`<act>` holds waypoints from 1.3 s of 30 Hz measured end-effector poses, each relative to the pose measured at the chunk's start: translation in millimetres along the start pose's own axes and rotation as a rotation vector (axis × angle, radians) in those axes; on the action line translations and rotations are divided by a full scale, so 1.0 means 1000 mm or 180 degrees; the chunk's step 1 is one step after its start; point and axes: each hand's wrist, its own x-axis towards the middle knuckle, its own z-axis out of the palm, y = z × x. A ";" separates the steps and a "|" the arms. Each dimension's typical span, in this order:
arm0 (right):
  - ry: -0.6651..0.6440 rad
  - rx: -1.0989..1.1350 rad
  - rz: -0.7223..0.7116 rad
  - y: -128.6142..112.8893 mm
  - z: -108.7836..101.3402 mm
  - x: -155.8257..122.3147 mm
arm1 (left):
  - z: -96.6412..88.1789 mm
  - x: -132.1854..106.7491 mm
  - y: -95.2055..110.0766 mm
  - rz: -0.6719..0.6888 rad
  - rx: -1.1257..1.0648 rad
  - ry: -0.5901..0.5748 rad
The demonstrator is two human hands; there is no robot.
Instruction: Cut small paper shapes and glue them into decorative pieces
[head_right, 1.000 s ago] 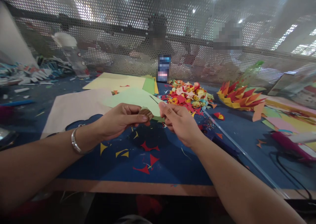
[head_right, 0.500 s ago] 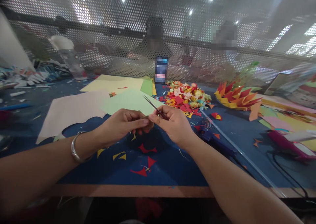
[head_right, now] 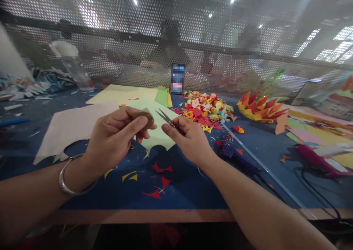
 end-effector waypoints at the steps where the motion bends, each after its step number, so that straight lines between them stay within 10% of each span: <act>1: 0.0015 -0.0193 -0.0086 -0.001 0.000 -0.001 | 0.000 0.002 -0.003 -0.0113 -0.0129 0.0009; 7: -0.0028 -0.0159 -0.0037 0.000 0.001 -0.002 | 0.001 0.010 -0.023 -0.0864 -0.0793 -0.0333; 39: -0.0330 0.0465 0.0344 0.003 0.000 -0.003 | 0.002 0.011 -0.025 -0.0637 -0.0784 -0.0555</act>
